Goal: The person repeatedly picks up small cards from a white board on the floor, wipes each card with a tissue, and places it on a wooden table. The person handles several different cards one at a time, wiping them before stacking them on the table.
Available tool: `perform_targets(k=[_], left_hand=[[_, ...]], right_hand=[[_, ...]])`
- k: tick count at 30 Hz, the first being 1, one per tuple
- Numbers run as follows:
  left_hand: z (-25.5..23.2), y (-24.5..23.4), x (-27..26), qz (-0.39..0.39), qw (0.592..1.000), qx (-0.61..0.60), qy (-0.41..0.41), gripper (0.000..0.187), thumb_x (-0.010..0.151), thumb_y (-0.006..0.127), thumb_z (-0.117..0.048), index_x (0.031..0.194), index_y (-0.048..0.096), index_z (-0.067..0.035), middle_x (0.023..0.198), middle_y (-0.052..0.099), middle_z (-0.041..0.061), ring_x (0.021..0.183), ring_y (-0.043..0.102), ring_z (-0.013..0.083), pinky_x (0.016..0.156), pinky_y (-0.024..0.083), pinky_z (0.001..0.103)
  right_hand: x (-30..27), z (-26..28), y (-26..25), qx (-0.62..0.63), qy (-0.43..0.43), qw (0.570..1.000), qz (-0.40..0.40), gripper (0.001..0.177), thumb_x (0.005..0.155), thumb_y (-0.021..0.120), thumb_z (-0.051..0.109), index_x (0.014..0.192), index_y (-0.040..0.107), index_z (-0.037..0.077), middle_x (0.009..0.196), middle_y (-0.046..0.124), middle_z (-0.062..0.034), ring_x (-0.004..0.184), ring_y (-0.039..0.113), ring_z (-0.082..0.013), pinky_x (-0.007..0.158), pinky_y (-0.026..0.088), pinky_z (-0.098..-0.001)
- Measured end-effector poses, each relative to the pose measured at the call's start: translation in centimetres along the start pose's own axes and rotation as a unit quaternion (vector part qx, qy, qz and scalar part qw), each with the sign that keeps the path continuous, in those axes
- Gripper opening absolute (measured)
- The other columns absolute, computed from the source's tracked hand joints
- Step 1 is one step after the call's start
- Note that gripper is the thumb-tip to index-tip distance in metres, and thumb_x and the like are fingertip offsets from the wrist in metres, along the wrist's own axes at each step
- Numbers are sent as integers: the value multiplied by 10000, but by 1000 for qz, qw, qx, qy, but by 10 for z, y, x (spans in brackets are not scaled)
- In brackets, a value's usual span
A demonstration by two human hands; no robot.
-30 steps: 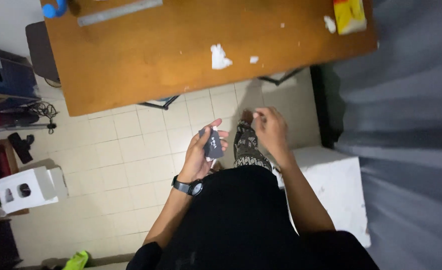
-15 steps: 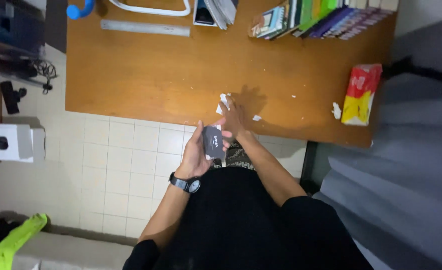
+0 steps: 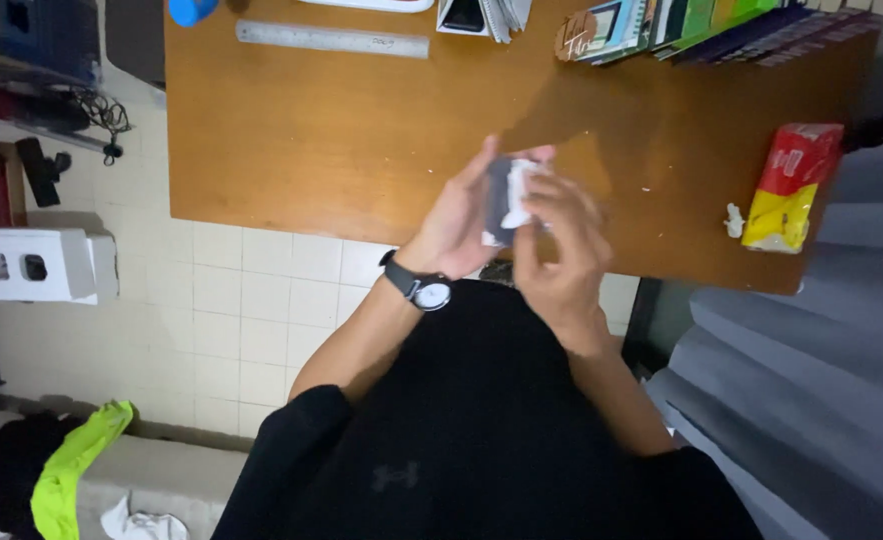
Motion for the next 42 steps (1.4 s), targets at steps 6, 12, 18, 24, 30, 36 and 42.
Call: perform_targets(k=[6, 12, 18, 24, 30, 36, 42], left_hand=[[-25, 56, -4, 66, 995, -25, -66, 655, 1111, 409, -556, 1443, 500, 1, 1346, 614, 292, 1227, 648, 372, 1030, 564, 510], [-29, 57, 13, 87, 990, -51, -94, 612, 1126, 415, -489, 1441, 484, 31, 1399, 566, 320, 1271, 615, 410, 1070, 535, 531], [-20, 56, 26, 17, 996, 1, -82, 557, 1098, 470, -452, 1378, 559, 21, 1288, 650, 258, 1125, 700, 316, 940, 609, 438], [24, -16, 74, -64, 991, -14, -120, 443, 1009, 627, -424, 1191, 668, -23, 1091, 725, 171, 954, 739, 283, 818, 619, 426], [18, 44, 56, -116, 987, 23, -112, 394, 1020, 609, -382, 1122, 694, -11, 904, 713, 103, 817, 731, 241, 700, 614, 344], [0, 75, 47, -126, 981, 138, -47, 436, 1039, 559, -415, 1211, 694, -37, 868, 659, 63, 805, 711, 170, 685, 619, 299], [13, 51, 75, -133, 979, 151, -16, 388, 1038, 569, -377, 1224, 702, -63, 862, 650, 87, 803, 697, 185, 640, 627, 320]], right_hand=[[24, 25, 9, 6, -17, 999, 37, 270, 1009, 581, -103, 1237, 700, -22, 1284, 696, -219, 1311, 597, -404, 1155, 413, -514], [36, 34, 3, -2, 13, 997, 72, 267, 1026, 577, -47, 1270, 684, -36, 1331, 663, -228, 1376, 534, -404, 1229, 321, -523], [46, 23, -11, -44, -4, 998, 44, 228, 973, 688, -73, 1179, 738, 12, 1292, 689, -187, 1301, 582, -400, 1140, 403, -527], [47, -31, -32, -101, 97, 990, 26, 155, 966, 763, -31, 1086, 775, 66, 1112, 681, -118, 1065, 569, -271, 885, 459, -392], [50, -33, -40, -42, 102, 992, 63, 268, 918, 672, -175, 1074, 767, 21, 981, 647, -149, 929, 673, -364, 786, 546, -407], [18, -99, -39, 259, 382, 884, -80, 275, 938, 541, -68, 1138, 692, 45, 1037, 531, 2, 989, 506, -105, 851, 459, -281], [32, -67, -31, 527, 422, 724, -141, 120, 1025, 658, 152, 1045, 760, 91, 1072, 724, -67, 1023, 679, -161, 863, 528, -281]])
Point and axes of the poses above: each hand's wrist, its own x-axis towards the middle knuckle, its own y-axis out of the palm, z = x × y, the point moved 5 cm from there along x, towards the middle knuckle
